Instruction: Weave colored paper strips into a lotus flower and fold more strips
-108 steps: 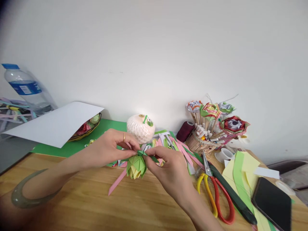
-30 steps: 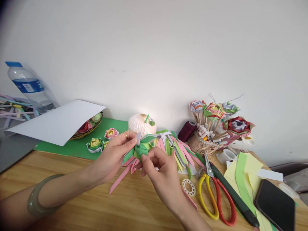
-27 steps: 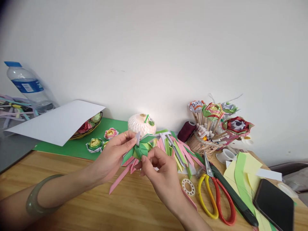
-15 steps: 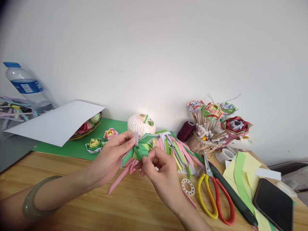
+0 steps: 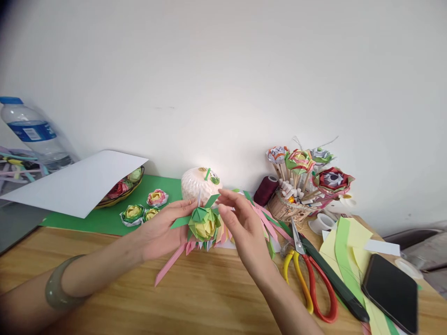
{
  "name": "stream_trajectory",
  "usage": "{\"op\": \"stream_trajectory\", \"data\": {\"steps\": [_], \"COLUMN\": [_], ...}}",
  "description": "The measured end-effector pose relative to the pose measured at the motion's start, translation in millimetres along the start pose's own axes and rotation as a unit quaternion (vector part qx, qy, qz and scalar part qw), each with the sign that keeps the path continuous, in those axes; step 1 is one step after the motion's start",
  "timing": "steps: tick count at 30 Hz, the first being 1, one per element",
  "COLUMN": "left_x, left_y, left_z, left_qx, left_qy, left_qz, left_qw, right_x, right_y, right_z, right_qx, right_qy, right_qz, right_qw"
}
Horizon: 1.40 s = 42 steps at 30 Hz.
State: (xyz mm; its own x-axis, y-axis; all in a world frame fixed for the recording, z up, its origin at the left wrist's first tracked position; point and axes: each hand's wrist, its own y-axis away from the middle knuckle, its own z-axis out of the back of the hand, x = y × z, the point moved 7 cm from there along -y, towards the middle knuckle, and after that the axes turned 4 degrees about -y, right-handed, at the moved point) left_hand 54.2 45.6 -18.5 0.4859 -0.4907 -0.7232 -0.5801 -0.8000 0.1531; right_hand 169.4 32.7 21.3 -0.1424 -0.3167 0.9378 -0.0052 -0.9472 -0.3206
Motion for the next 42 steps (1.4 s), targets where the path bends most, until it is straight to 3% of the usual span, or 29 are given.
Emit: {"op": "stream_trajectory", "data": {"steps": [4,8,13,15,18,20,22,26,35,39,42], "left_x": [5.7,1.2,-14.2,-22.8,-33.3,-37.0,-38.3,-39.4,-32.5,-34.3,-40.9], "left_y": [-2.6,-3.0,-2.8,-0.7,5.7,9.9,12.6,13.8,11.7,13.8,17.5], "left_z": [0.7,4.3,3.5,2.0,-0.3,-2.9,-4.9,-4.5,8.6,7.0,2.1], "left_qx": [0.027,0.002,-0.009,-0.009,-0.034,-0.05,-0.058,-0.069,-0.086,-0.077,-0.077], "left_qy": [-0.021,-0.091,-0.158,-0.238,-0.391,-0.463,-0.494,-0.476,-0.357,-0.369,-0.424], "left_qz": [0.031,0.025,-0.058,-0.117,-0.195,-0.225,-0.239,-0.256,-0.222,-0.252,-0.302], "left_qw": [0.999,0.996,0.986,0.964,0.899,0.856,0.834,0.838,0.903,0.891,0.85], "right_x": [-0.3,1.5,8.6,12.8,23.4,30.8,34.5,35.9,38.6,39.5,40.7], "right_y": [3.4,6.0,8.6,10.2,15.1,20.4,24.4,25.5,25.7,26.3,26.1], "right_z": [-4.4,-3.4,2.6,2.9,-2.9,-8.8,-12.4,-10.7,-9.0,-9.7,-9.1], "right_qx": [0.01,0.005,-0.029,-0.04,-0.04,-0.036,-0.035,-0.04,-0.043,-0.037,-0.031], "right_qy": [-0.042,-0.013,0.113,0.163,0.228,0.268,0.298,0.303,0.307,0.311,0.302], "right_qz": [-0.033,-0.014,0.058,0.095,0.195,0.274,0.323,0.341,0.329,0.344,0.36], "right_qw": [0.999,1.0,0.991,0.981,0.953,0.923,0.897,0.889,0.892,0.885,0.882]}}
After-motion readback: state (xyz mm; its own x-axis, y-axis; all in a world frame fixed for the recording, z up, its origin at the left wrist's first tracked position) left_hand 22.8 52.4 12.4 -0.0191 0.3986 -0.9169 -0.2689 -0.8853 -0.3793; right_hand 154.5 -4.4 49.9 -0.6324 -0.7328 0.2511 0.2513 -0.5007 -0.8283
